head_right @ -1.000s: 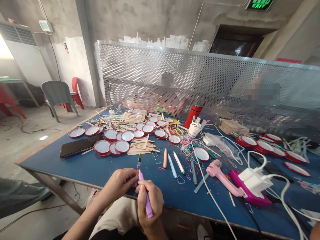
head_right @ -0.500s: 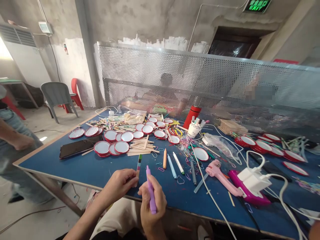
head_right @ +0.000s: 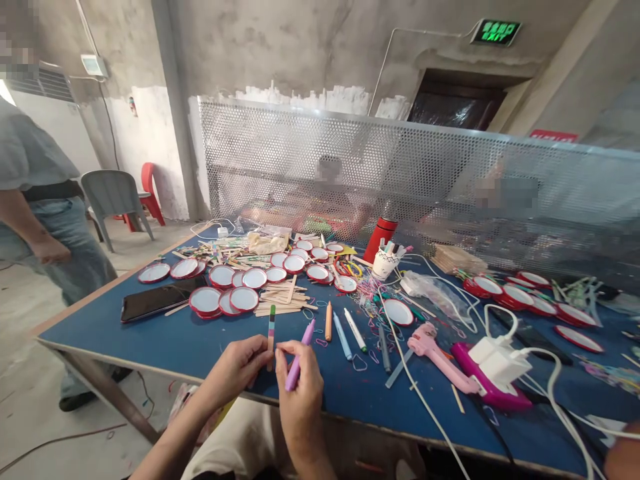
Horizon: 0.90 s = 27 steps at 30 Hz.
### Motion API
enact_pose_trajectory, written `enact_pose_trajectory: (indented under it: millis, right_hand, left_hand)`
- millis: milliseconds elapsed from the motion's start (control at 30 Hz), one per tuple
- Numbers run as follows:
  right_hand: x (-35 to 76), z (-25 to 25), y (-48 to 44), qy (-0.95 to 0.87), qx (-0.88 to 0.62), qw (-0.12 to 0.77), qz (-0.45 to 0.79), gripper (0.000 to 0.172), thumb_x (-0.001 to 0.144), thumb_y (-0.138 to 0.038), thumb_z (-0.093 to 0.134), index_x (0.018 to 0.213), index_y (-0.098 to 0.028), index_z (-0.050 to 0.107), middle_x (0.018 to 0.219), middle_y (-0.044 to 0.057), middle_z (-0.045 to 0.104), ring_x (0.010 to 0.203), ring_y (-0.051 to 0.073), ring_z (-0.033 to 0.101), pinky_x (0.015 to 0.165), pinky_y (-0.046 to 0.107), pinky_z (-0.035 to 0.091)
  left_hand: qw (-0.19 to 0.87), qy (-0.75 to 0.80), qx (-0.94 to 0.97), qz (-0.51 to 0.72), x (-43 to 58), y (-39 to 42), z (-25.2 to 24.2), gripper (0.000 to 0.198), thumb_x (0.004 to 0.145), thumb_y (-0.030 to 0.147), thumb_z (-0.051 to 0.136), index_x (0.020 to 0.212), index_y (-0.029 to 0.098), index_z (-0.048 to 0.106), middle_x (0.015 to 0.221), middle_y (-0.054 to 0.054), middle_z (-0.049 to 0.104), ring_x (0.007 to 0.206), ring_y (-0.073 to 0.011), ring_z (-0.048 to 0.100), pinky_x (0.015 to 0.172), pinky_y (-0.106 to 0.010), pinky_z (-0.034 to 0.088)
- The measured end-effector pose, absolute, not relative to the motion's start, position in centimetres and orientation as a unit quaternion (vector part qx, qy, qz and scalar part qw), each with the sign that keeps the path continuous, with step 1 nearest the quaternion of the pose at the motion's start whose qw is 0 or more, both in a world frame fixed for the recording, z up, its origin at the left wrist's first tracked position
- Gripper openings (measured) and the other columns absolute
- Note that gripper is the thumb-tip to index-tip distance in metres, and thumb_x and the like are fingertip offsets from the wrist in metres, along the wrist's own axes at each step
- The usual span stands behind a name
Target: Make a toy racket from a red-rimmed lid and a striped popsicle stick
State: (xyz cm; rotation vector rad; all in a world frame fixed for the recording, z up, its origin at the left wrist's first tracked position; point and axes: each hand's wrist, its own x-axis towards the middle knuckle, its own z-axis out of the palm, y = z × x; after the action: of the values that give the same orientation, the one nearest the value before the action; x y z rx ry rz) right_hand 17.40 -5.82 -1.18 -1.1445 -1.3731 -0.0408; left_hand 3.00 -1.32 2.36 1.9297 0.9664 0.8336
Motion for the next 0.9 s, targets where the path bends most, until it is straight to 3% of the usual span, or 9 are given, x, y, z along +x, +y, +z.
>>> enact_pose_trajectory:
  millis: [333, 600, 733, 900]
  right_hand:
    - [16.8, -1.0, -5.1, -0.567, -0.492, 0.658, 0.061, 0.010, 0.096, -0.030, 0.064, 0.089, -0.023, 0.064, 0.078, 0.001, 0.071, 0.063, 0.016, 0.069, 0.059, 0.024, 0.058]
    - [17.0, -1.1, -4.9, -0.553, -0.508, 0.658, 0.051, 0.020, 0.096, -0.040, 0.064, 0.086, -0.023, 0.063, 0.073, 0.002, 0.070, 0.063, 0.017, 0.068, 0.060, 0.027, 0.059]
    - [16.9, -0.8, -4.4, -0.546, -0.526, 0.651, 0.029, 0.029, 0.098, -0.049, 0.060, 0.083, -0.023, 0.061, 0.069, 0.002, 0.069, 0.058, 0.017, 0.066, 0.056, 0.028, 0.056]
    - [17.6, -0.7, -3.5, -0.562, -0.549, 0.617, 0.046, 0.042, 0.093, -0.063, 0.058, 0.077, -0.024, 0.063, 0.063, 0.002, 0.069, 0.051, 0.019, 0.064, 0.049, 0.029, 0.052]
  left_hand:
    - [0.416, 0.414, 0.752, 0.301, 3.2, -1.3, 2.4, 0.026, 0.090, 0.033, 0.050, 0.067, 0.022, 0.053, 0.053, 0.008, 0.048, 0.046, -0.0107, 0.046, 0.052, -0.022, 0.032]
    - [0.356, 0.408, 0.779, 0.315, 3.2, -1.2, 2.3, 0.017, 0.085, 0.023, 0.055, 0.068, 0.020, 0.057, 0.062, 0.006, 0.058, 0.060, -0.0119, 0.052, 0.060, -0.021, 0.036]
    - [0.293, 0.427, 0.786, 0.337, 3.3, -1.0, 1.6, 0.008, 0.082, 0.014, 0.062, 0.078, 0.020, 0.063, 0.073, 0.004, 0.067, 0.067, -0.0139, 0.058, 0.064, -0.023, 0.042]
    - [0.154, 0.380, 0.825, 0.390, 3.4, -1.4, 0.1, 0.012, 0.094, 0.018, 0.060, 0.085, 0.020, 0.068, 0.088, -0.006, 0.073, 0.084, -0.0208, 0.067, 0.078, -0.029, 0.052]
